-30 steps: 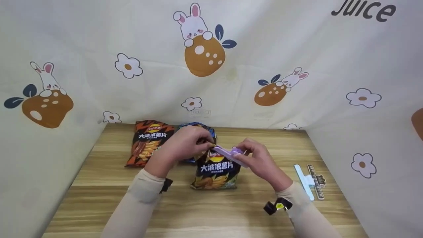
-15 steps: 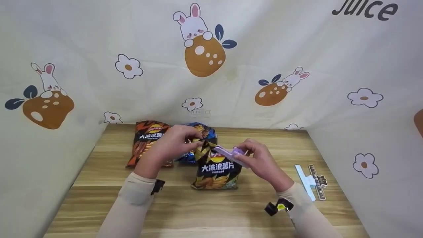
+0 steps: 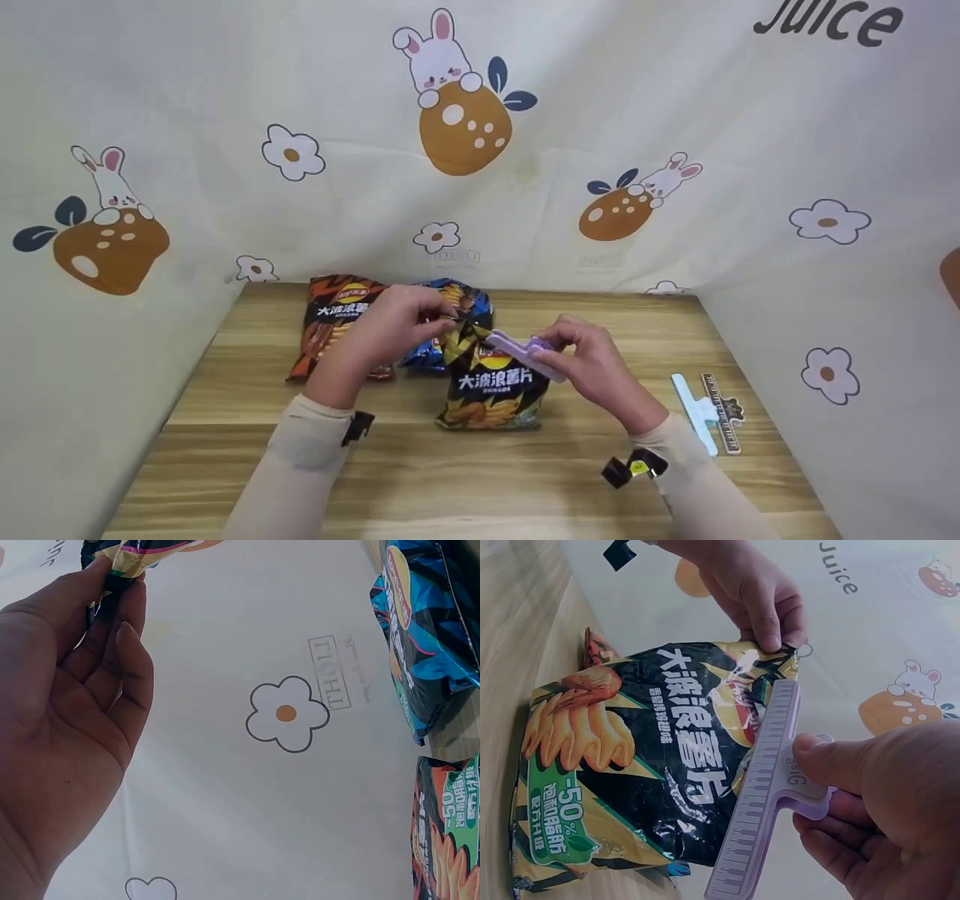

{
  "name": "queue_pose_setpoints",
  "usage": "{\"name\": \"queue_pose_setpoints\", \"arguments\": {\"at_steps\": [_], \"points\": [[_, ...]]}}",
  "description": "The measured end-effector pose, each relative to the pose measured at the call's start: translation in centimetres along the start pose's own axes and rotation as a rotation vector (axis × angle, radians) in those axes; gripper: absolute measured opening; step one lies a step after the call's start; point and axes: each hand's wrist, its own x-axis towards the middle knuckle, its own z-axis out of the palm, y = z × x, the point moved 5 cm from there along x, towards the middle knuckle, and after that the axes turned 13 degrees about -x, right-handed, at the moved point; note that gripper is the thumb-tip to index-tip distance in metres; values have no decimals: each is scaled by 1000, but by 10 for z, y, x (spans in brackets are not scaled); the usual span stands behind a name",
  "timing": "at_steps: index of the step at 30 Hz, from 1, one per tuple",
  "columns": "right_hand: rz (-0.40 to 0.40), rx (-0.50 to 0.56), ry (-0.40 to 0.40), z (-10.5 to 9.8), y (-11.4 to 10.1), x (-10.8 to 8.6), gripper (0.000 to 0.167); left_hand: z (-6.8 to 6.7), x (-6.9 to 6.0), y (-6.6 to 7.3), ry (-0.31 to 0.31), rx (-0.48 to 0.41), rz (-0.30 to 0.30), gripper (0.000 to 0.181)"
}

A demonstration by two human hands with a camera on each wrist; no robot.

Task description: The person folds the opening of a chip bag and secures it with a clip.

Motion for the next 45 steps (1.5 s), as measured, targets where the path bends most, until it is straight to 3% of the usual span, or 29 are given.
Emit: {"name": "queue_pose_setpoints", "arguments": {"at_steps": [18, 31, 35, 38, 41, 45], "points": [[-78, -47, -3, 2, -26, 13, 7, 4, 2, 3, -4, 22, -20, 5], [-98, -4, -6, 8, -19, 11, 12, 6, 2, 1, 6, 8, 2, 5], [-93, 2, -7, 10, -18, 11, 13, 8, 0, -2, 15, -32, -11, 7], [-86, 6, -1, 10, -16, 10, 13, 12, -2, -9, 4, -133, -68, 19], [-85, 12, 10, 11, -15, 10, 14, 20, -7, -19, -33, -237, -171, 44], [-95, 29, 14, 12, -15, 10, 14, 39, -18, -36, -115, -263, -322, 81]]}}
